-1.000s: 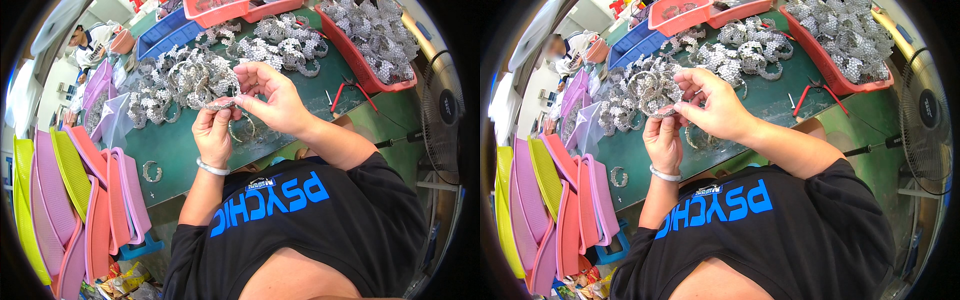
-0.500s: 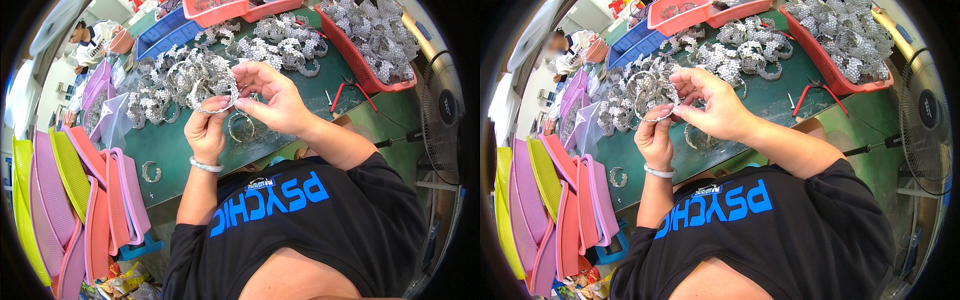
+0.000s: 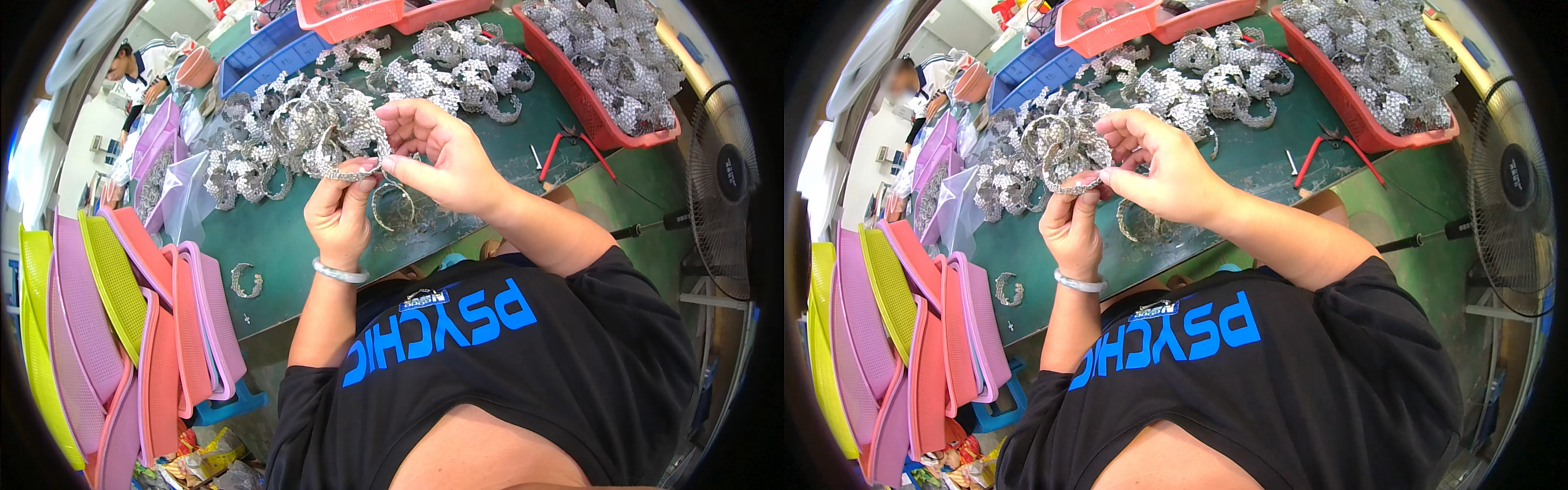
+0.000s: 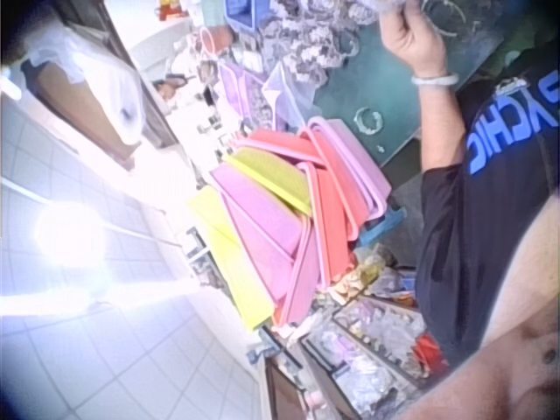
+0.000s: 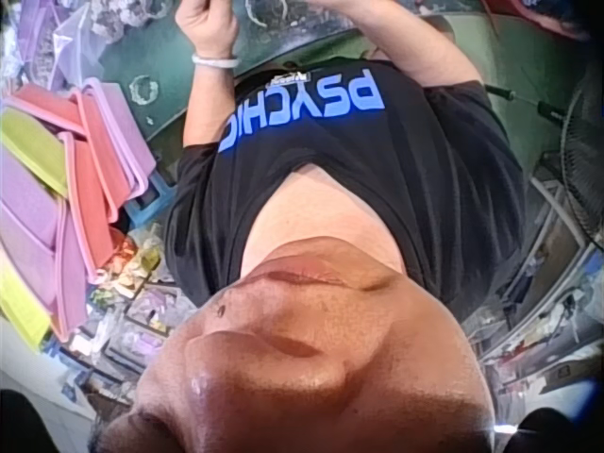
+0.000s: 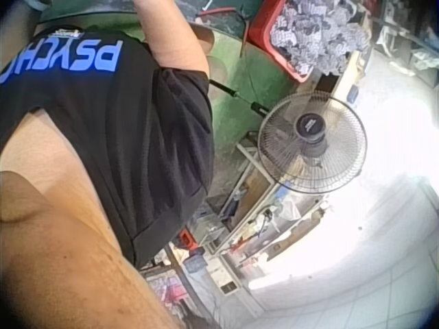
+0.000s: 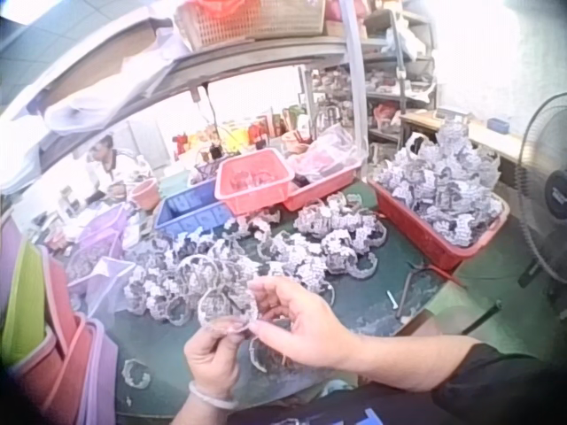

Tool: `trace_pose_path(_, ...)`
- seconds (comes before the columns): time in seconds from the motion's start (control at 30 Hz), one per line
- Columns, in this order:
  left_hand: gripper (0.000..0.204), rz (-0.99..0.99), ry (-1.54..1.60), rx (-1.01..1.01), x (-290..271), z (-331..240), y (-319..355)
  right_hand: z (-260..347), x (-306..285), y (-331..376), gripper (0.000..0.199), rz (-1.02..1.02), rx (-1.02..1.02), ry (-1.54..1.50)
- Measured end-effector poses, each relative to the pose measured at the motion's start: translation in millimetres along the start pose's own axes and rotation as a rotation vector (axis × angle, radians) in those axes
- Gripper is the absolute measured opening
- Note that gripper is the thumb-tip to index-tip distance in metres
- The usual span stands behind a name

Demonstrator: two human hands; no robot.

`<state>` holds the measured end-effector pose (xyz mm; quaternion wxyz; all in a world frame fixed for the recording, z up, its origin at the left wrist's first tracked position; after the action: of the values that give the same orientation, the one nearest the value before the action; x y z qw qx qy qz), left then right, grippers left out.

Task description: The person assembles silver-colored metal components by hand, picking them up from a pile on the table and fitting pieces together before placing them back onto the table.

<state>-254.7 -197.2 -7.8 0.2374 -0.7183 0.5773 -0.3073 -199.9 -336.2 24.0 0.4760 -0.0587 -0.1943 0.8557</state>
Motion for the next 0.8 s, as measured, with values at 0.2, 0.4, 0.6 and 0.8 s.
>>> trace_pose_path(0.2,0.01,-0.072,0.019,-0.157,3.1,-3.4,3.3,0.4,-0.9,-0.1,0.036,0.027,0.156,-0.086)
trace_pose_path(0.4,0.007,-0.101,0.098,-0.223,4.0,-6.4,0.6,-1.7,-1.9,-0.5,0.034,0.021,0.176,-0.091)
trace_pose_path(0.6,0.007,-0.125,0.09,-0.245,4.4,-7.4,0.4,-2.0,-1.7,0.2,0.035,0.032,0.218,-0.067)
trace_pose_path(0.8,0.007,-0.116,-0.033,-0.2,8.3,-9.2,1.0,-1.1,-0.1,1.1,0.041,0.054,0.241,-0.087)
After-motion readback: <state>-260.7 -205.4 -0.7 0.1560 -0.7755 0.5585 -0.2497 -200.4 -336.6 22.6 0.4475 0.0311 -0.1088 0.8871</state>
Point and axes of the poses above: each hand's wrist, its own y-axis away from the middle knuckle, its own x-axis out of the palm, z = x × y, the point moved 2 cm from there along -y, towards the middle knuckle, and after that the axes turned 8 degrees about x, right-handed, at the moved point
